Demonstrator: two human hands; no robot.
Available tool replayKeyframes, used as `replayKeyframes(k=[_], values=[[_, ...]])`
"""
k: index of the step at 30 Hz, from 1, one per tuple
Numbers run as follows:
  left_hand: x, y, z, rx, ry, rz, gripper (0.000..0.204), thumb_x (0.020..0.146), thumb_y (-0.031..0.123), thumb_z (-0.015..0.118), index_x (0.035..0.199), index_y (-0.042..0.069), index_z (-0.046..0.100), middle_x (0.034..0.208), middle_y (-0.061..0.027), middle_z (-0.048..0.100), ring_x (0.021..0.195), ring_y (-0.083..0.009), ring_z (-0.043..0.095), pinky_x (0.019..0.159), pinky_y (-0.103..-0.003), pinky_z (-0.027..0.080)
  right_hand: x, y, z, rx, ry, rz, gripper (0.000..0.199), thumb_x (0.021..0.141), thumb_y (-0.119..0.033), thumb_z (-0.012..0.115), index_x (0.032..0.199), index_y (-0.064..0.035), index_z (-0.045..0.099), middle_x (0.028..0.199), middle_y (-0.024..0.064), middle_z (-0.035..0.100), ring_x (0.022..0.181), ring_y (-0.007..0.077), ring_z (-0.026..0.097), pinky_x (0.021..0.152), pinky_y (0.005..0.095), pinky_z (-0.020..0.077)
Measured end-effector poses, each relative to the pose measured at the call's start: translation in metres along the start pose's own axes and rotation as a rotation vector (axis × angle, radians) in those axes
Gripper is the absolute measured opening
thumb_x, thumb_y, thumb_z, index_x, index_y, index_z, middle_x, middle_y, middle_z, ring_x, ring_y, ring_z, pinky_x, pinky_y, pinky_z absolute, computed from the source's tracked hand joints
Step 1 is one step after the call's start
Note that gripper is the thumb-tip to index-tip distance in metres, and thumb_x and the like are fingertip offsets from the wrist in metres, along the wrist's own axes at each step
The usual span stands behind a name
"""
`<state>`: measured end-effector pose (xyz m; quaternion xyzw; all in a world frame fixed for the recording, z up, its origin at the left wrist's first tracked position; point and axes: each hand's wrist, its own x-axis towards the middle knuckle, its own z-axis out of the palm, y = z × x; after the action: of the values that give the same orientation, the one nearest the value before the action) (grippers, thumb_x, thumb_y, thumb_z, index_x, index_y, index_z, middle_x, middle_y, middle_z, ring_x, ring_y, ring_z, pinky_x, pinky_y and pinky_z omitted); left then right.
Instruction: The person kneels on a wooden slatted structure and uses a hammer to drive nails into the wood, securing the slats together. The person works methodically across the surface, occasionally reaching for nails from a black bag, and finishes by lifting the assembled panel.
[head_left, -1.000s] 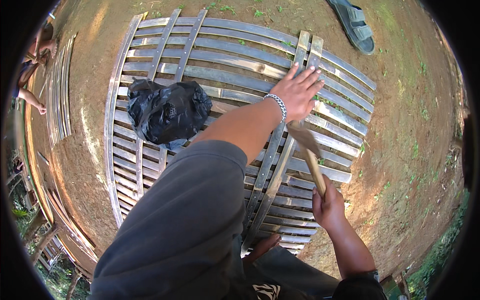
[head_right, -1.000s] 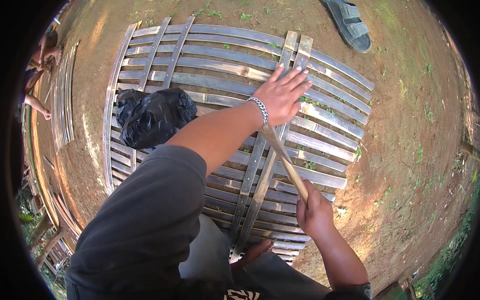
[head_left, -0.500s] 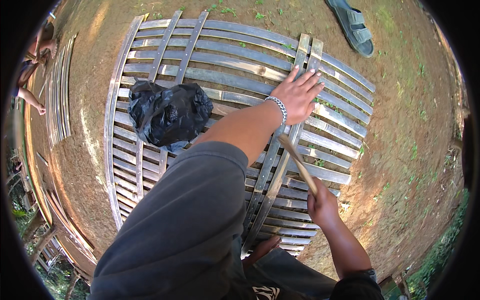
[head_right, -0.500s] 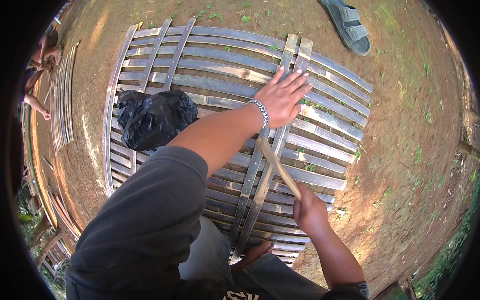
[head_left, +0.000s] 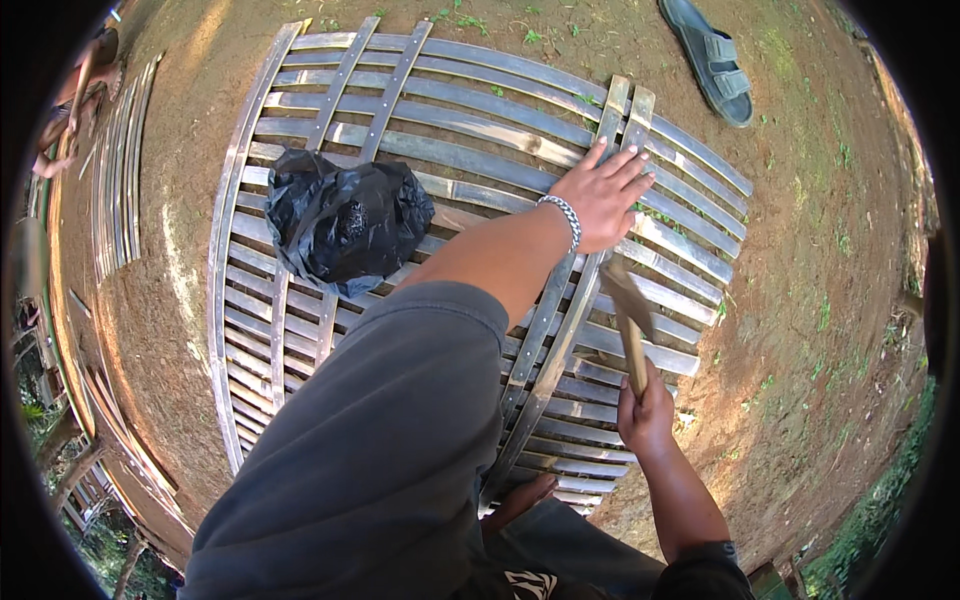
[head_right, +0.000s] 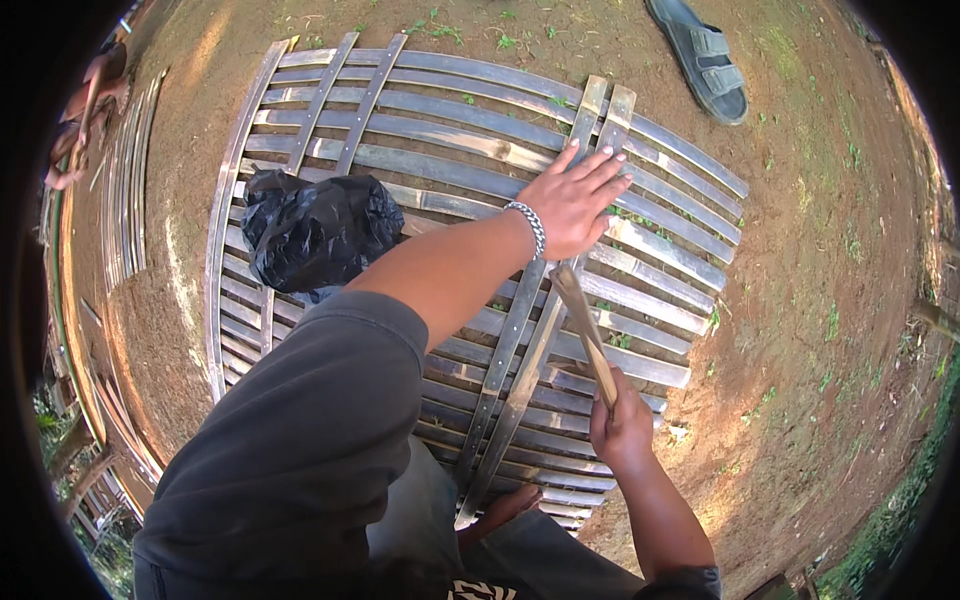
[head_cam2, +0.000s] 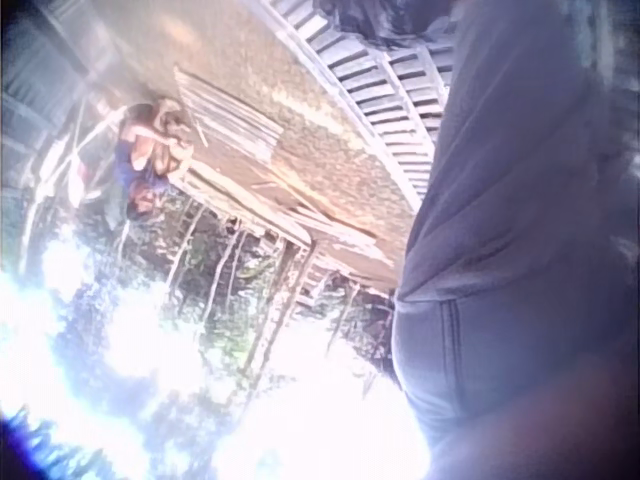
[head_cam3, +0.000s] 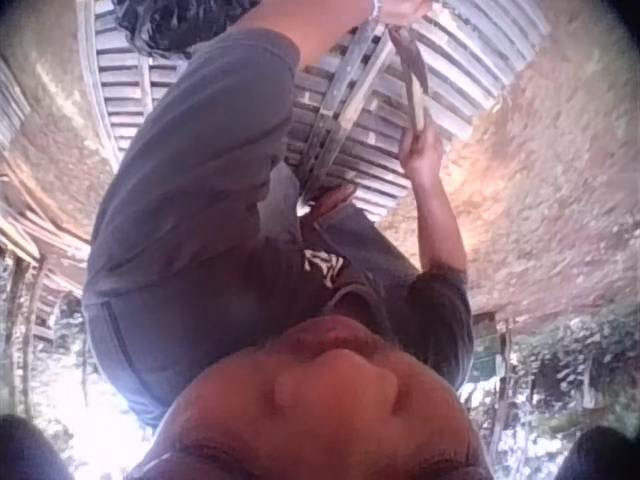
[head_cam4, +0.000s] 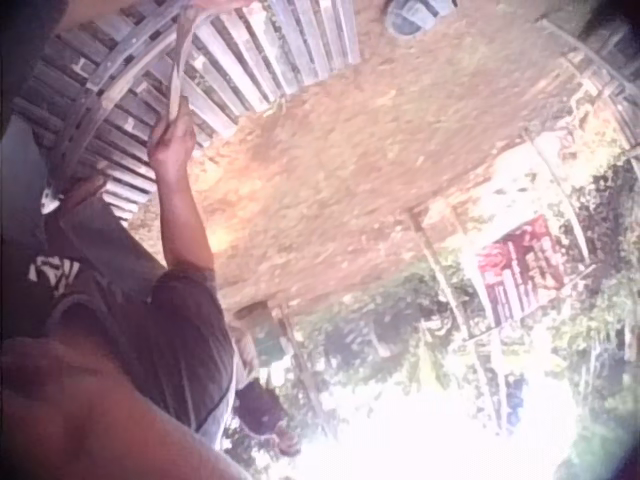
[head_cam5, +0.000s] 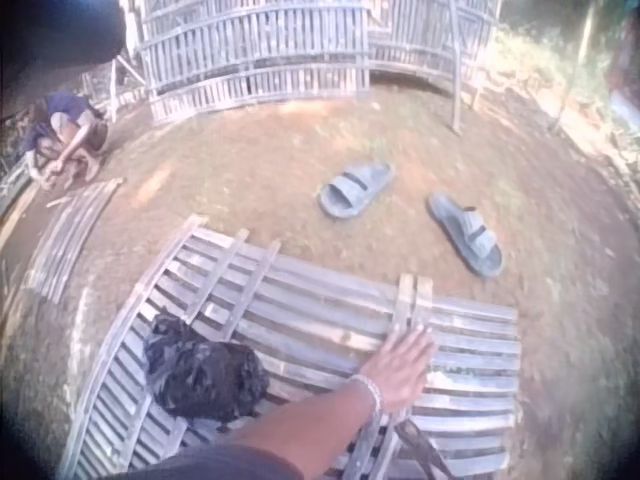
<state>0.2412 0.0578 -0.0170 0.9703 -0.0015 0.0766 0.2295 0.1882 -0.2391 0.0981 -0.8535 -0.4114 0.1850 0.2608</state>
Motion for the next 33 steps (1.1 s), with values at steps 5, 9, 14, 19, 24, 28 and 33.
replayKeyframes(k=[5,9,14,19,24,28,33], values=[[0.000,0.000,-0.002,0.003,0.022,0.013,0.061,0.101,0.034,0.047,0.156,0.008,0.039,0.165,-0.0147,0.032,0.156,-0.0292,0.023,0.127,-0.055,0.012,-0.020,0.013,0.009,-0.012,-0.107,-0.067,0.051,0.084,0.005,0.067,0.132,-0.0003,0.052,0.096,0.0234,0.068,0.076,0.0444,0.068,0.068,0.0484,0.0567],[-0.005,0.001,0.003,-0.039,0.007,0.001,0.061,0.101,0.034,0.048,0.156,0.007,0.039,0.165,-0.0152,0.032,0.156,-0.0295,0.023,0.127,-0.055,0.013,-0.018,0.015,0.016,0.051,-0.196,0.078,0.049,0.087,0.004,0.064,0.133,-0.0047,0.053,0.098,0.0238,0.068,0.076,0.0436,0.068,0.067,0.0485,0.0562],[-0.002,0.001,-0.003,0.009,0.013,0.009,0.063,0.101,0.034,0.047,0.157,0.007,0.037,0.166,-0.0152,0.031,0.156,-0.0293,0.023,0.127,-0.055,0.012,-0.022,0.010,0.016,0.121,0.034,-0.069,0.041,0.087,0.005,0.062,0.128,0.0011,0.058,0.097,0.0232,0.069,0.076,0.0428,0.068,0.067,0.0481,0.0559],[-0.001,0.002,0.002,0.017,0.034,0.018,0.062,0.101,0.034,0.047,0.156,0.007,0.039,0.165,-0.0156,0.032,0.156,-0.0298,0.024,0.127,-0.055,0.012,-0.025,0.016,0.018,-0.036,-0.157,0.187,0.034,0.091,0.000,0.061,0.125,0.0038,0.060,0.097,0.0223,0.069,0.080,0.0430,0.069,0.073,0.0464,0.0580],[-0.001,0.002,0.003,-0.017,0.035,0.014,0.061,0.101,0.033,0.048,0.156,0.007,0.039,0.165,-0.0156,0.032,0.156,-0.0301,0.023,0.127,-0.055,0.012,-0.017,0.010,0.010,0.123,-0.007,0.008,0.033,0.094,-0.005,0.061,0.126,0.0025,0.057,0.093,0.0210,0.067,0.075,0.0423,0.068,0.071,0.0463,0.0579],[-0.002,0.002,0.005,-0.002,0.029,0.015,0.061,0.101,0.033,0.048,0.155,0.006,0.040,0.164,-0.0159,0.034,0.155,-0.0299,0.025,0.127,-0.055,0.013,-0.022,0.014,0.020,-0.153,-0.302,0.165,0.030,0.095,-0.008,0.061,0.124,0.0016,0.058,0.090,0.0211,0.066,0.075,0.0432,0.067,0.072,0.0452,0.0578],[-0.006,-0.001,0.000,0.005,0.024,0.012,0.061,0.101,0.033,0.048,0.155,0.007,0.040,0.164,-0.0159,0.033,0.155,-0.0298,0.024,0.127,-0.056,0.014,-0.017,-0.010,0.004,0.095,0.000,-0.008,0.028,0.094,0.004,0.059,0.122,0.0042,0.056,0.083,0.0156,0.062,0.069,0.0304,0.063,0.064,0.0397,0.0522]])
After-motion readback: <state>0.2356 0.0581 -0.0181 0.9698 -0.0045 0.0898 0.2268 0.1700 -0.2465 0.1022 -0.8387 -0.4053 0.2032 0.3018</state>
